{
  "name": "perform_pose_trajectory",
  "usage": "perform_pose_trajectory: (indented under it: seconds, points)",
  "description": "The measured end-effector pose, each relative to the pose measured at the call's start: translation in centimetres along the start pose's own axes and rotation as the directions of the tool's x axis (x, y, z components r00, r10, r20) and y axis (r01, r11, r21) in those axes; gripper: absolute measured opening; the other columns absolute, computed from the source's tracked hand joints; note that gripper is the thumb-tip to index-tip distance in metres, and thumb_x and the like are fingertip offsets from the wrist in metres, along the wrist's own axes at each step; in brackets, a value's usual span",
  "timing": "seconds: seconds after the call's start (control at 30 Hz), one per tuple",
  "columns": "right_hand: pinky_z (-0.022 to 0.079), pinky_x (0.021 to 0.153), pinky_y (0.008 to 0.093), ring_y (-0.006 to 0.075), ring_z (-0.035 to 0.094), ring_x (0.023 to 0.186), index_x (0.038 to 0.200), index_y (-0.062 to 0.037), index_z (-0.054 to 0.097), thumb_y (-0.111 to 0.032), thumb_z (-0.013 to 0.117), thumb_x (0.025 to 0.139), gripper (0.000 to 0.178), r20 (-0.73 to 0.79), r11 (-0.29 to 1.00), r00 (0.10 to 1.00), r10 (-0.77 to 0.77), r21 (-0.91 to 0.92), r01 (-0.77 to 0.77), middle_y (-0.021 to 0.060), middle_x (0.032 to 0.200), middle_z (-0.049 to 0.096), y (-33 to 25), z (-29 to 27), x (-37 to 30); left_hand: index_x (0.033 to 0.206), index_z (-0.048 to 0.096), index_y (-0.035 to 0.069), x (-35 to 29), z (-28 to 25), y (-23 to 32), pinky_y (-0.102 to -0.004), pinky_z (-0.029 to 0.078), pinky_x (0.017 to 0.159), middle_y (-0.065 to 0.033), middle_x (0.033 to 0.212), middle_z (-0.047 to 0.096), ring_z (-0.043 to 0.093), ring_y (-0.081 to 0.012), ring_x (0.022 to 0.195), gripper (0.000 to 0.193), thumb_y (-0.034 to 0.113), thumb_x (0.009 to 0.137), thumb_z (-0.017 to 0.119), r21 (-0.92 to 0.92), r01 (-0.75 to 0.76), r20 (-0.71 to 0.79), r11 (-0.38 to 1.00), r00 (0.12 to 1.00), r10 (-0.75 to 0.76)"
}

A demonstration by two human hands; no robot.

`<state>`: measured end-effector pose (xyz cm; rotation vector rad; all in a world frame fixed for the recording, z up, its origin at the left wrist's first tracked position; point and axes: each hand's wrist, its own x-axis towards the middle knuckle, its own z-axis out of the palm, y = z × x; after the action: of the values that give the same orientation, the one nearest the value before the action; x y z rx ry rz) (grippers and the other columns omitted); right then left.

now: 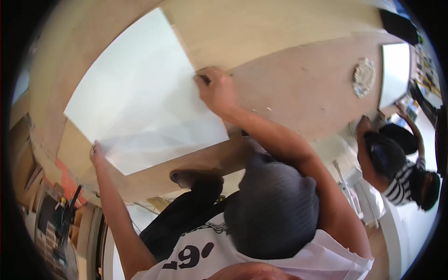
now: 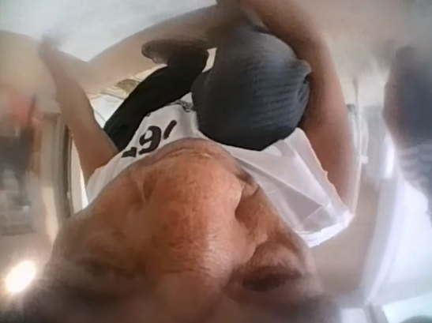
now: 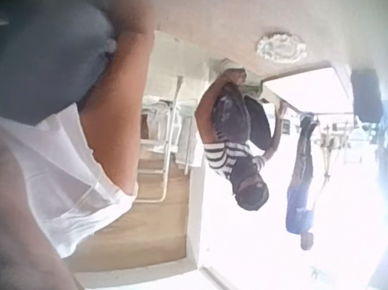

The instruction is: The person places a white sheet on a wooden surface and smooths it with a wooden stick. The person then moves to a bathroom and uses a utility knife to cut a piece of material around a toilet base.

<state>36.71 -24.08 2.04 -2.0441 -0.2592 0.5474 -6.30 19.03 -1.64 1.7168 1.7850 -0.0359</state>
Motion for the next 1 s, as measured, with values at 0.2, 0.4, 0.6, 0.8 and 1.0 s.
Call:
perform_pose_trajectory:
  seconds: [0.2, 0.4, 0.6, 0.8, 1.0]
  points:
    - [0.052, 0.073, 0.0350, 0.0278, 0.066, 0.083, 0.100, 0.0005, 0.066, -0.013, 0.065, 0.084, 0.021, 0.118, 0.990, 0.987, 0.109, 0.078, -0.119, 0.0199, 0.094, 0.066, 0.0, -6.3, -1.2, 0.141, 0.039, 0.006, 0.8, -1.9, -1.3, -0.0383, 0.035, 0.106, -0.0121, 0.139, 0.046, 0.044, -0.0233, 0.128, 0.074, 0.053, 0.088, 0.061, -0.088, 0.344, 0.278, 0.935, 0.910, -0.308]
    - [0.053, 0.070, 0.0289, 0.0170, 0.066, 0.082, 0.110, 0.0003, 0.064, -0.011, 0.059, 0.092, 0.022, -0.228, 0.928, 0.958, 0.176, -0.288, -0.239, 0.0122, 0.097, 0.069, 11.7, -26.6, -8.9, 0.140, 0.040, 0.006, -1.5, -3.5, -0.8, -0.0378, 0.037, 0.104, -0.0119, 0.139, 0.046, 0.043, -0.0234, 0.128, 0.078, 0.058, 0.086, 0.062, -0.085, 0.384, 0.326, 0.919, 0.883, -0.338]
    - [0.051, 0.055, 0.0298, 0.0160, 0.060, 0.068, 0.099, 0.0023, 0.064, -0.018, 0.054, 0.089, 0.025, -0.656, 0.651, 0.357, 0.665, 0.276, -0.707, 0.0074, 0.080, 0.061, 24.1, -40.7, -23.1, 0.127, 0.052, 0.006, -1.3, -1.6, -2.4, -0.0332, 0.043, 0.097, -0.0077, 0.123, 0.057, 0.054, -0.0176, 0.114, 0.067, 0.055, 0.084, 0.067, 0.030, 0.357, 0.236, 0.934, 0.905, -0.354]
    - [0.054, 0.061, 0.0340, 0.0213, 0.063, 0.079, 0.112, 0.0041, 0.060, -0.021, 0.060, 0.089, 0.034, -0.529, 0.637, 0.422, 0.736, 0.333, -0.695, 0.0116, 0.094, 0.063, 23.6, -33.8, -25.3, 0.109, 0.059, 0.006, -8.3, -0.4, 0.8, -0.0225, 0.047, 0.069, 0.0006, 0.094, 0.063, 0.059, -0.0086, 0.082, 0.053, 0.051, 0.085, 0.068, -0.099, 0.330, 0.383, 0.939, 0.883, -0.270]
    - [0.055, 0.071, 0.0392, 0.0244, 0.061, 0.091, 0.117, 0.0022, 0.053, -0.024, 0.059, 0.092, 0.037, -0.635, 0.786, 0.464, 0.618, 0.483, -0.386, 0.0137, 0.108, 0.060, 24.0, -42.9, -17.1, 0.104, 0.060, 0.004, -7.9, 0.2, 1.2, -0.0234, 0.047, 0.061, 0.0001, 0.089, 0.061, 0.058, -0.0079, 0.077, 0.050, 0.050, 0.084, 0.070, -0.051, 0.207, 0.388, 0.977, 0.906, -0.171]
